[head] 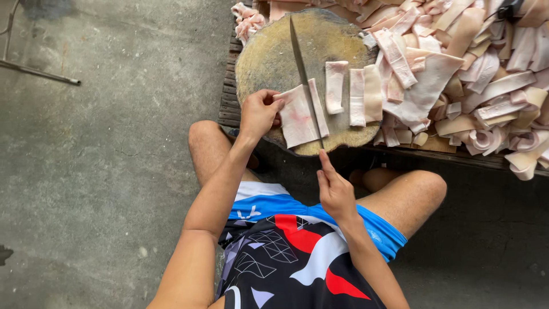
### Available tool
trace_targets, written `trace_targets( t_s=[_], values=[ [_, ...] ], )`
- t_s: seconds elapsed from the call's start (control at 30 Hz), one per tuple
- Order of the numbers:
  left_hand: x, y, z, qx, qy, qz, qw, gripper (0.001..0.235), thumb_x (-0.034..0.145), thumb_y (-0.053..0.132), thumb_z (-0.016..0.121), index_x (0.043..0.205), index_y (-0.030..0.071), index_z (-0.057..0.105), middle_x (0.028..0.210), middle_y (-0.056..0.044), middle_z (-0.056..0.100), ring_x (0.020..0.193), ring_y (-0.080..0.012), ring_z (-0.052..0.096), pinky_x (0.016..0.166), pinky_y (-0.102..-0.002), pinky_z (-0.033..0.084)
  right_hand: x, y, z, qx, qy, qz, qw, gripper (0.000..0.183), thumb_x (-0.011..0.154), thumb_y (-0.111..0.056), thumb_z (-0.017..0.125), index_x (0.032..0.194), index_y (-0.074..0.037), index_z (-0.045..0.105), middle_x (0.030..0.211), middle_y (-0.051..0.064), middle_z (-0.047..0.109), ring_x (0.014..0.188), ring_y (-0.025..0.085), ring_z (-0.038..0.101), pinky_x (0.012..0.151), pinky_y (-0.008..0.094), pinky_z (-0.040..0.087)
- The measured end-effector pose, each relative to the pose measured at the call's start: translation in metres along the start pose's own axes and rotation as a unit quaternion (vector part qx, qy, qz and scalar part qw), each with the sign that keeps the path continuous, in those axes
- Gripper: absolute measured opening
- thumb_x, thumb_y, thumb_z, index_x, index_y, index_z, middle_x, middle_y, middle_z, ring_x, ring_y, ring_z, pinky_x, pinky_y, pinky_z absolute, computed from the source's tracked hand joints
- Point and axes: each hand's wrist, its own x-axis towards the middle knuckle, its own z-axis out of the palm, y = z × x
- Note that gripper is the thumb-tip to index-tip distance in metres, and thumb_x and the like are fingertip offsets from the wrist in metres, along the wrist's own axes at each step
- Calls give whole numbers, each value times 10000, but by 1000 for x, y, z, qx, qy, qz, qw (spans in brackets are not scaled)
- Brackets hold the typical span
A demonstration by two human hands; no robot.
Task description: The person sits on the floor and uses a large knife to slice sheets of pork skin into smaller strips on a round wooden cutting board. The person repeatedly picks up pieces of skin, cuts them, and places the resulting strips onto a pile.
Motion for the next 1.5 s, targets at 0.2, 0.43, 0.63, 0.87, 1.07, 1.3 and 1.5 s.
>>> trace_targets(
  t_s=[0.2,0.43,0.63,0.87,1.07,1.3,1.5],
  values=[
    [8,-8,-1,-46,-9,2,999,213,922,77,712,1111,-21,723,890,-57,765,663,-102,724,540,-242,605,-2,-17,-44,210,-63,289,932,587,1027,-125,571,1592,-192,429,690,3,553,572,51,483,521,229,464],
    [8,-18,-4,-72,-21,11,997,219,938,83,713,1130,-21,727,917,-55,778,714,-93,731,588,-227,603,-26,4,-54,229,13,44,972,493,1154,-210,536,1603,-205,332,794,33,565,648,98,503,583,254,492],
    [11,-20,-2,-56,-21,-6,998,227,921,100,730,1118,-12,733,909,-44,774,714,-83,721,580,-223,600,-27,24,5,9,-64,183,981,556,1038,-165,599,1579,-175,470,684,12,582,608,107,542,610,325,507],
    [7,-25,-13,-114,9,57,992,267,932,49,700,1184,-39,689,940,-66,726,703,-94,691,598,-238,608,6,-25,-59,223,-62,262,937,608,1050,-83,530,1607,-284,389,675,14,525,553,88,466,504,232,439],
    [-17,-27,-49,-151,73,51,985,229,966,38,664,1175,-58,673,931,-72,699,706,-123,712,625,-255,639,-23,-30,-67,339,15,-61,939,586,1204,-132,469,1675,-421,274,1078,-16,606,766,24,539,637,154,492],
    [-18,-42,-49,-180,36,-1,983,250,952,29,657,1178,-77,631,893,-83,680,663,-124,671,574,-292,621,-16,6,22,105,-125,308,937,578,1025,-161,571,1582,-236,437,605,32,564,481,112,504,500,291,485],
    [-10,-38,19,13,-51,26,998,461,910,70,694,1349,10,566,956,-73,697,728,-131,701,622,-257,598,-16,20,-5,333,-22,332,882,643,1043,-114,527,1636,-244,317,649,-30,480,486,54,424,440,230,413]
  ],
)
